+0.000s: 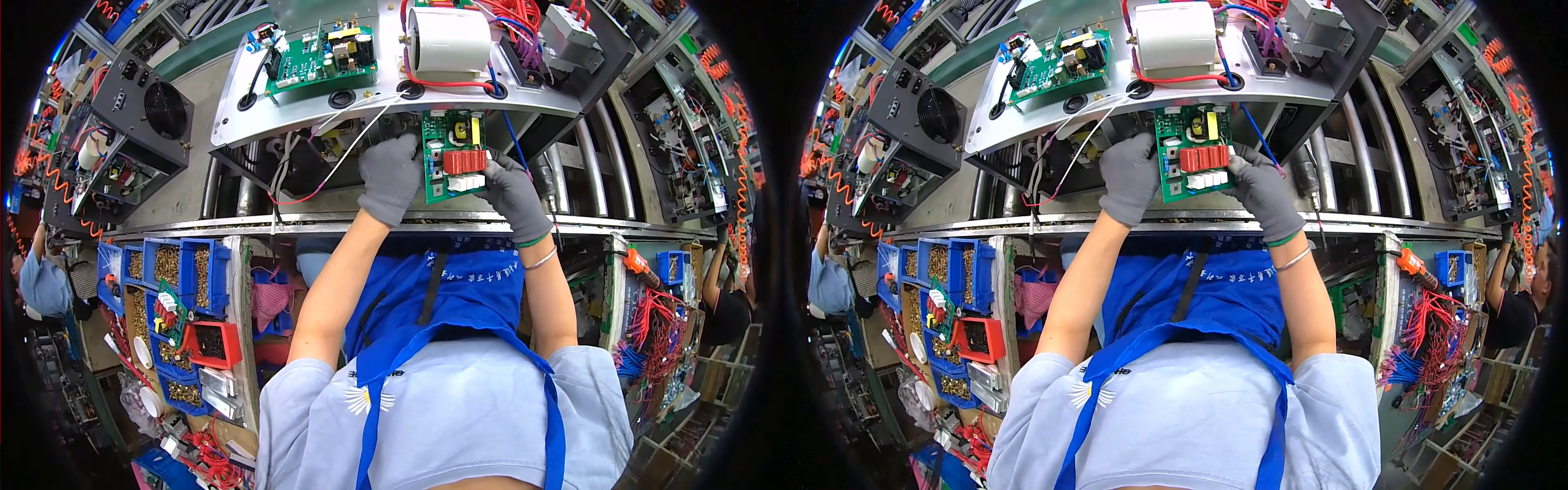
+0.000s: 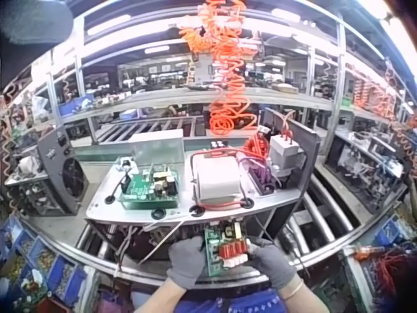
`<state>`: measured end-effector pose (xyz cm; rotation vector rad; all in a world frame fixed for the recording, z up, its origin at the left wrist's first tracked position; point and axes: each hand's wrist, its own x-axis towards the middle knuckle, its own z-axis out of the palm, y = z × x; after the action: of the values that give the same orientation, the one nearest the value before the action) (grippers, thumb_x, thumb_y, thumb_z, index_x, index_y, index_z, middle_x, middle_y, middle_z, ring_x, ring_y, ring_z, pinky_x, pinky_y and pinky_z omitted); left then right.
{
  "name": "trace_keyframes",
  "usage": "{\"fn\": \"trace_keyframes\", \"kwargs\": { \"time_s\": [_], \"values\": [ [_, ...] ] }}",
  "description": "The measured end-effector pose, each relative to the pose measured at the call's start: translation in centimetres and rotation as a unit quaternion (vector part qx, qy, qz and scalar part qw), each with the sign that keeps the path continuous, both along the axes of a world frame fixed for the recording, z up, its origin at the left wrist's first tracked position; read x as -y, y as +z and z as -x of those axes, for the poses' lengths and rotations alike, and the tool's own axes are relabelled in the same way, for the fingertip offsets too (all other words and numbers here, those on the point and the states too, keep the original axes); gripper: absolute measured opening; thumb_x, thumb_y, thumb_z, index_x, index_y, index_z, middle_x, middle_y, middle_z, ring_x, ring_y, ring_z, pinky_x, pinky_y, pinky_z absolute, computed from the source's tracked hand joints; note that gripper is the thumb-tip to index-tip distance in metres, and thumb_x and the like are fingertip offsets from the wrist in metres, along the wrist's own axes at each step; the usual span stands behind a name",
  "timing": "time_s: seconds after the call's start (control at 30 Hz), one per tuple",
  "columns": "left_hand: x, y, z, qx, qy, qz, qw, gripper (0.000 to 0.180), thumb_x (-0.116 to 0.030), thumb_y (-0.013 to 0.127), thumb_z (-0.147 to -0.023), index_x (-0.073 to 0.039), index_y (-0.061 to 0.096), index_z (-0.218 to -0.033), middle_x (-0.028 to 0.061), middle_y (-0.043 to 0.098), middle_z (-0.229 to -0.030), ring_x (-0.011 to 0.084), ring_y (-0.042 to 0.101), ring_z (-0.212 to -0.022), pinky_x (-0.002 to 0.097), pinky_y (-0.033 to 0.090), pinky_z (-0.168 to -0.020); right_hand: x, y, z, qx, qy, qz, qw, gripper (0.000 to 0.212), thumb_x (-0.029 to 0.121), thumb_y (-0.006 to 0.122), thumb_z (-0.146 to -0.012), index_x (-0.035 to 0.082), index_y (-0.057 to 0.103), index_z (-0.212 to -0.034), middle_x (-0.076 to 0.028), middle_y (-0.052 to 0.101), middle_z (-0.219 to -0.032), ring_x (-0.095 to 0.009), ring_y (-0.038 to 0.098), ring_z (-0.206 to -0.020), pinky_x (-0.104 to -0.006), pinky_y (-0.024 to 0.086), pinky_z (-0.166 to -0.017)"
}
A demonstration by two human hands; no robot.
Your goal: The person assembles an electronic unit by wiring a PCB, capacitors, and transformers into an electronic housing, using a pneumatic screwdriver, wire strippers, and pliers.
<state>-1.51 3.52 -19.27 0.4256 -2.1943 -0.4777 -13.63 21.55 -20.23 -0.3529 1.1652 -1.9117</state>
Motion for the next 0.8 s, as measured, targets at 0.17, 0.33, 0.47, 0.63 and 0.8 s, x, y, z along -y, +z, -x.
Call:
{"fn": "trace_keyframes", "kwargs": {
  "time_s": [0.17, 0.33, 0.47, 0.63, 0.8],
  "values": [
    [0.2, 0.0, 0.2, 0.009, -0.003, 0.034, 0.999, 0.012, -0.016, 0.065, -0.072, -0.010, 0.056, -0.066, 0.0133, 0.056, -0.059, 0.0347, 0.059, -0.057, 0.0443, 0.044, -0.049, -0.1, -0.1, 0.0, 0.023, 0.016, 0.007, 1.000, 0.031, 0.017, 0.060, -0.094, 0.002, 0.056, -0.120, -0.008, 0.067, -0.105, -0.018, 0.068, -0.090, -0.0314, 0.060, -0.075],
    [0.4, -1.1, -0.3, -0.003, -0.041, 0.027, 0.999, 0.013, -0.016, 0.065, -0.073, -0.010, 0.055, -0.068, 0.0130, 0.056, -0.060, 0.0352, 0.058, -0.056, 0.0446, 0.044, -0.049, 0.5, -1.7, -0.4, -0.048, -0.048, -0.004, 0.998, 0.032, 0.015, 0.057, -0.095, 0.002, 0.055, -0.123, -0.007, 0.066, -0.108, -0.015, 0.067, -0.090, -0.0303, 0.059, -0.073],
    [0.2, -1.2, -0.2, -0.041, -0.027, -0.027, 0.998, 0.014, -0.017, 0.067, -0.073, -0.010, 0.056, -0.068, 0.0137, 0.055, -0.060, 0.0345, 0.057, -0.056, 0.0440, 0.043, -0.049, 1.3, -1.8, -1.7, -0.028, -0.055, -0.010, 0.998, 0.034, 0.017, 0.058, -0.094, 0.004, 0.054, -0.126, -0.005, 0.065, -0.108, -0.013, 0.066, -0.091, -0.0277, 0.057, -0.070],
    [0.4, -1.5, -0.4, -0.032, -0.032, -0.005, 0.999, 0.008, -0.012, 0.069, -0.076, -0.006, 0.063, -0.075, 0.0166, 0.057, -0.063, 0.0341, 0.057, -0.056, 0.0385, 0.042, -0.050, 1.1, -1.9, -1.4, -0.028, -0.080, -0.013, 0.996, 0.034, 0.017, 0.058, -0.094, 0.003, 0.054, -0.125, -0.006, 0.065, -0.108, -0.014, 0.066, -0.091, -0.0288, 0.058, -0.070],
    [0.2, -0.8, -0.5, -0.061, -0.040, -0.152, 0.986, 0.006, -0.009, 0.068, -0.075, -0.005, 0.064, -0.078, 0.0174, 0.058, -0.066, 0.0340, 0.057, -0.058, 0.0365, 0.042, -0.051, 1.5, -1.3, -2.0, 0.030, -0.060, 0.035, 0.997, 0.032, 0.014, 0.056, -0.095, 0.002, 0.054, -0.124, -0.007, 0.065, -0.109, -0.015, 0.067, -0.091, -0.0297, 0.059, -0.071]
  ]
}}
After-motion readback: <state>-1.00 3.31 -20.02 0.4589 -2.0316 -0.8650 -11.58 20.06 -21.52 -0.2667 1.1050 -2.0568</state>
